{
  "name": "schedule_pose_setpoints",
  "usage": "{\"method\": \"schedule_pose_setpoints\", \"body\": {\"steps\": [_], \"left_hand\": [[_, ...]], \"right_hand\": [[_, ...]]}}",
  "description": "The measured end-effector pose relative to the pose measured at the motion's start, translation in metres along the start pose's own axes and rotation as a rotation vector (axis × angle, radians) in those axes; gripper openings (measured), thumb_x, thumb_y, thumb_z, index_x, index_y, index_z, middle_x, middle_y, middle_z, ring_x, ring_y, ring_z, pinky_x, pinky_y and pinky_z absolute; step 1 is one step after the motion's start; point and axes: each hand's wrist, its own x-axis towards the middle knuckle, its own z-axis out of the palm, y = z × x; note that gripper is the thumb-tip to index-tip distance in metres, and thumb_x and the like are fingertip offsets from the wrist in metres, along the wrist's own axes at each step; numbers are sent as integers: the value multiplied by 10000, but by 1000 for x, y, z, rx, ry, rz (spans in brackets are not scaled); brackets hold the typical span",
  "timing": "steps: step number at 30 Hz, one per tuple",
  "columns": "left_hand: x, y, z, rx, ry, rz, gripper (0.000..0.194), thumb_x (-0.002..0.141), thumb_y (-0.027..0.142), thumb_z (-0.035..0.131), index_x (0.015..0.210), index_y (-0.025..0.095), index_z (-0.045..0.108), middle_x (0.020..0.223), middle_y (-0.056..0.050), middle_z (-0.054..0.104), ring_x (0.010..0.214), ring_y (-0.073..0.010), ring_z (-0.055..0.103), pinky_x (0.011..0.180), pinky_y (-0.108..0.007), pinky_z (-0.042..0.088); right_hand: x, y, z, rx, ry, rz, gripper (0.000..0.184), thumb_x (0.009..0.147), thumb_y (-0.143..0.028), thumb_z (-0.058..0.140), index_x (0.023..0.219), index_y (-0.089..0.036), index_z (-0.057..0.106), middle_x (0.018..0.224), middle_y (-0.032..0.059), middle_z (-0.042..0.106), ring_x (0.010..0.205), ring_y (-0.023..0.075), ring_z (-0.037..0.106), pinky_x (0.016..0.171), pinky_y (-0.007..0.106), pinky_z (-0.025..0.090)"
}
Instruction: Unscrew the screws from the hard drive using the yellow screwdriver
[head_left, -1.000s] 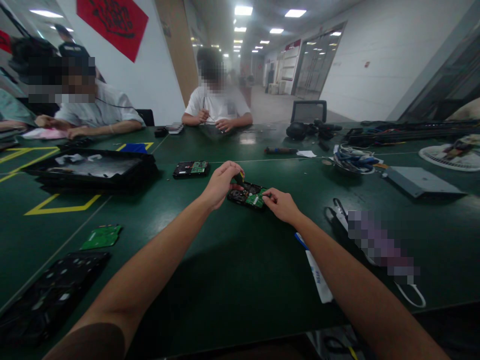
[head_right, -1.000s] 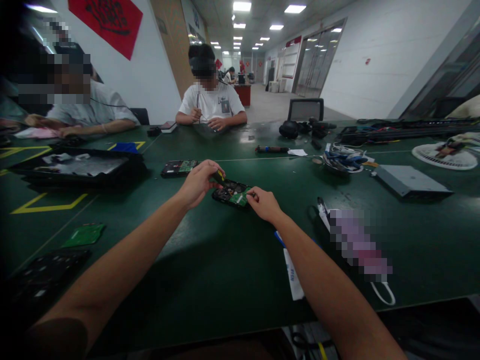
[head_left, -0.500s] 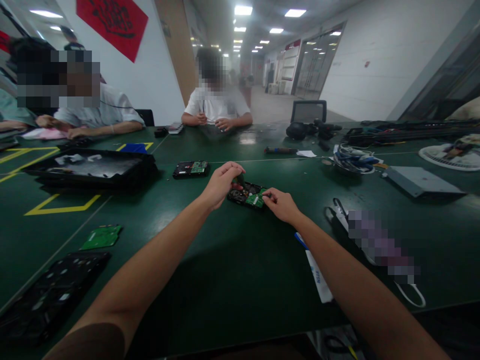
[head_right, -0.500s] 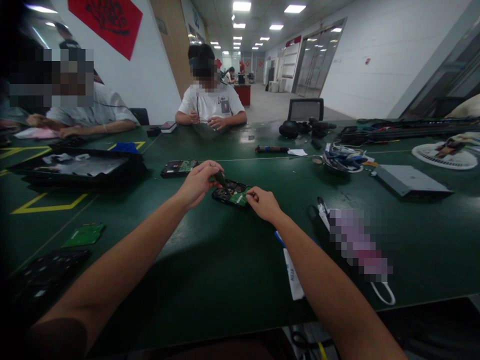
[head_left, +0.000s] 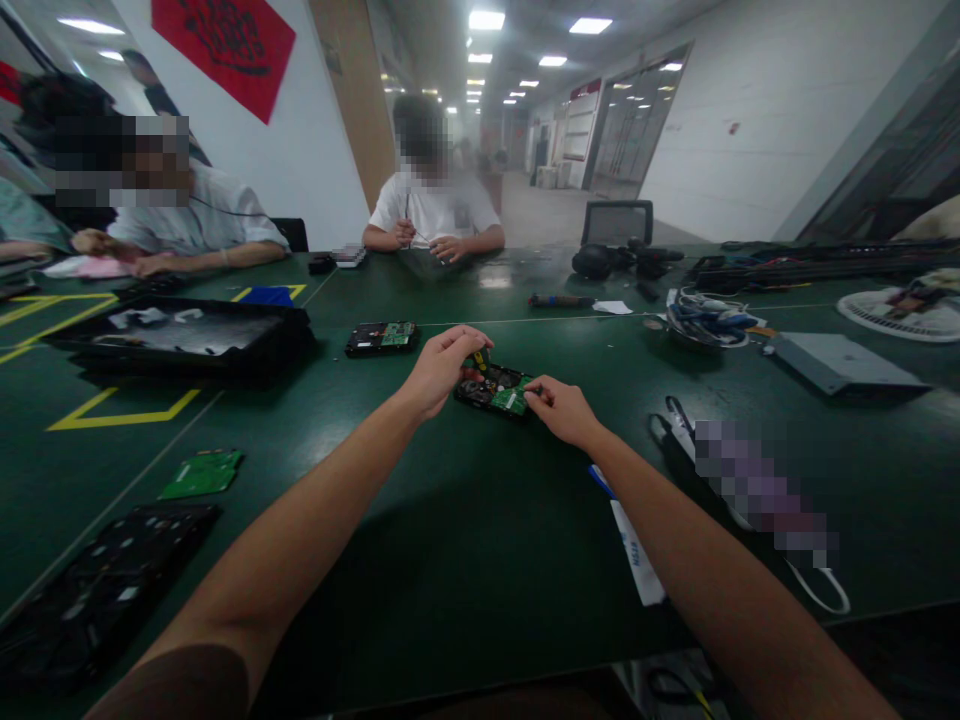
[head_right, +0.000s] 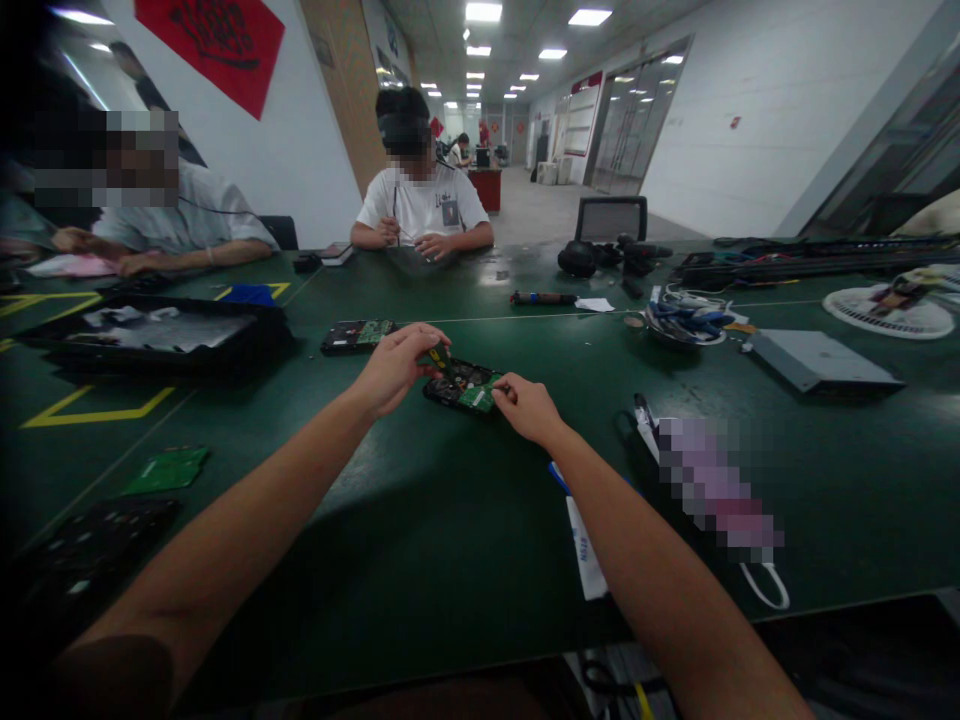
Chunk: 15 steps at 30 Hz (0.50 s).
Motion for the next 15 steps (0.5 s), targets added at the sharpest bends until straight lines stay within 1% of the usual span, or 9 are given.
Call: {"method": "schedule_pose_setpoints", "body": {"steps": [2, 4, 7, 9, 11, 13, 15], "left_hand": [[-1, 1, 1, -32, -65, -41, 150, 834, 318, 668, 877, 175, 686, 929, -83, 688, 880, -212, 639, 576, -265, 524], [-2, 1, 2, -86, -98, -83, 162, 842, 315, 669, 911, 169, 665, 899, -93, 702, 860, -217, 660, 591, -282, 538], [-2, 0, 3, -132, -46, -92, 159, 848, 325, 678, 885, 179, 629, 908, -93, 704, 898, -225, 676, 654, -322, 581], [-1, 0, 3, -95, 17, -41, 146, 842, 321, 684, 840, 183, 637, 936, -85, 690, 926, -218, 657, 672, -324, 594], [0, 1, 3, -40, 54, 14, 139, 827, 317, 690, 803, 183, 665, 984, -82, 673, 945, -212, 626, 664, -311, 596], [-1, 2, 3, -13, 43, 36, 144, 824, 319, 684, 793, 179, 690, 1021, -85, 663, 969, -217, 608, 662, -309, 598], [-2, 3, 3, -26, -18, 5, 149, 835, 315, 662, 829, 171, 703, 1001, -94, 668, 970, -228, 616, 664, -324, 604]], "right_hand": [[0, 1, 1, 4, 1, 3, 288, 992, -433, 547, 1157, -235, 676, 720, -28, 649, 640, 152, 579, 612, 288, 389], [0, 1, 1, 5, 8, 8, 288, 987, -434, 555, 1157, -237, 677, 730, -27, 651, 645, 152, 580, 621, 289, 396], [0, 0, 1, 0, 11, 11, 282, 982, -429, 562, 1148, -235, 681, 721, -28, 649, 645, 152, 576, 627, 292, 396], [0, 0, 0, -1, 1, 15, 283, 985, -431, 556, 1147, -237, 681, 717, -28, 650, 643, 152, 573, 621, 291, 391], [0, -1, -1, 2, -8, 20, 288, 987, -437, 550, 1151, -239, 680, 721, -27, 650, 645, 153, 572, 612, 288, 385], [0, -1, -1, 4, -9, 21, 290, 987, -438, 548, 1153, -237, 678, 719, -28, 647, 644, 152, 572, 607, 287, 381], [0, 1, 0, 0, 1, 15, 284, 985, -431, 552, 1146, -234, 677, 709, -30, 643, 637, 152, 571, 611, 288, 381]]}}
